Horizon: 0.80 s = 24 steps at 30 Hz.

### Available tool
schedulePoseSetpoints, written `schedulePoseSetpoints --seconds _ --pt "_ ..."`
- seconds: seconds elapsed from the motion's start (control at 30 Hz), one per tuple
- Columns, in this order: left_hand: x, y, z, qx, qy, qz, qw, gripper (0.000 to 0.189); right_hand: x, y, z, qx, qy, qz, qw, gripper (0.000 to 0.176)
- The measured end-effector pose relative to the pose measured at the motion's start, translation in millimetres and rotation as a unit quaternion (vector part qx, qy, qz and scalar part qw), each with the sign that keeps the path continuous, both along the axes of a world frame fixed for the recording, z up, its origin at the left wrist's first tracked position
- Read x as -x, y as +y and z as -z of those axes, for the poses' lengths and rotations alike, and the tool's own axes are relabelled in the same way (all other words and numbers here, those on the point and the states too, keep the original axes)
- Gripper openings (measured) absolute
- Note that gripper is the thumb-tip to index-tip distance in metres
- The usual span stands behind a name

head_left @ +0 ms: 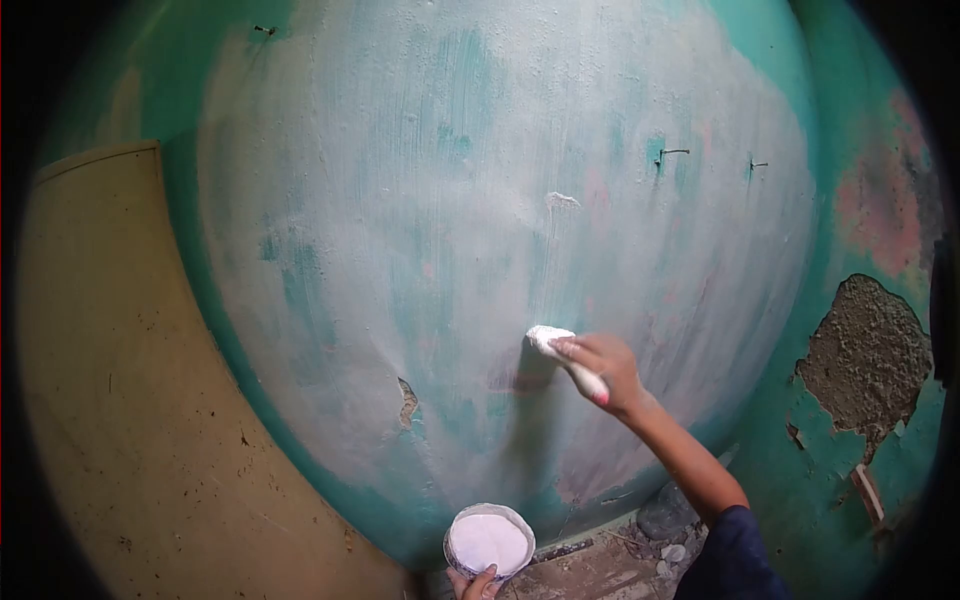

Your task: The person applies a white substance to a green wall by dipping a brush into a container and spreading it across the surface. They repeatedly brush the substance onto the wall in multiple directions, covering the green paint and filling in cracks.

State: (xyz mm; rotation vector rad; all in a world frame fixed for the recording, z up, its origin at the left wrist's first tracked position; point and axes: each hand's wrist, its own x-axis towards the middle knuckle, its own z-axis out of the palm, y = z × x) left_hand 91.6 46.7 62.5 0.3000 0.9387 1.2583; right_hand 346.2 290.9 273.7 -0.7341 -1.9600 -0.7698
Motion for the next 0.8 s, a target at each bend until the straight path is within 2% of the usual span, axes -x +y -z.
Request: schedulePoseSetpoints --seconds 0.07,0.13,0.23,0.27,0.33,0.4,0.43,0.47,0.53,0.6,0.63,0.67,0.73,0.77,0.8 --pt "-4.4 2.1 6.4 -0.019 0.01 -0.005 1.0 0.038 -8.7 9.7 -30.6 0.003 0.04 -0.036 0.999 0.032" --pt "-8.0 11.0 24.6 -0.05 -0.03 0.013 0.998 0.039 -15.5 15.3 -90.5 -0.03 0.062 -0.02 0.997 0.033" --pt "-23.0 16.0 29.7 -0.048 -0.017 -0.003 0.999 0.037 -14.6 22.3 -180.6 -0.13 0.102 -0.012 0.986 0.031" --pt "-27.7 14.5 27.2 -0.047 -0.018 -0.007 0.999 0.037 -14.6 27.7 -197.5 -0.158 0.101 0.02 0.982 0.034" --pt "-36.5 7.8 18.4 -0.101 0.099 -0.003 0.99 0.036 -13.0 31.1 -193.6 -0.17 0.068 0.029 0.983 0.036" --pt "-44.9 8.2 14.1 -0.079 0.067 -0.01 0.995 0.036 -12.2 37.5 -167.2 -0.205 0.003 0.079 0.976 0.038" --pt "-48.0 9.8 13.1 -0.059 0.036 -0.014 0.998 0.035 -10.6 41.4 -143.6 -0.215 -0.02 0.037 0.976 0.035" --pt "-50.3 10.8 14.7 -0.061 0.035 -0.017 0.997 0.035 -9.5 36.4 -116.0 -0.187 -0.039 0.031 0.981 0.034" --pt "-53.4 8.6 21.1 -0.092 0.106 0.002 0.99 0.037 -4.9 25.1 -62.6 -0.143 -0.087 0.002 0.986 0.03" --pt "-57.8 7.3 21.9 -0.09 0.113 0.004 0.989 0.038 -5.6 10.9 -40.5 -0.03 -0.128 -0.028 0.991 0.03" --pt "-60.2 8.1 21.7 -0.088 0.121 0.008 0.989 0.039 -7.4 9.3 -40.6 0.028 -0.137 -0.041 0.989 0.031" --pt "-62.1 11.1 30.0 -0.093 0.121 0.006 0.988 0.039 -11.8 12.6 -50.3 0.024 -0.138 -0.043 0.989 0.031" --pt "-66.4 19.6 57.2 -0.06 -0.019 -0.014 0.998 0.04 -20.4 23.0 -98.2 0.117 -0.126 -0.016 0.985 0.037" --pt "-67.8 19.1 59.0 -0.066 -0.019 -0.016 0.998 0.04 -24.2 31.7 -127.4 0.148 -0.065 -0.044 0.986 0.036" --pt "-69.3 18.2 58.6 -0.062 -0.019 -0.017 0.998 0.04 -30.8 47.2 -158.3 0.086 -0.023 -0.094 0.992 0.027"
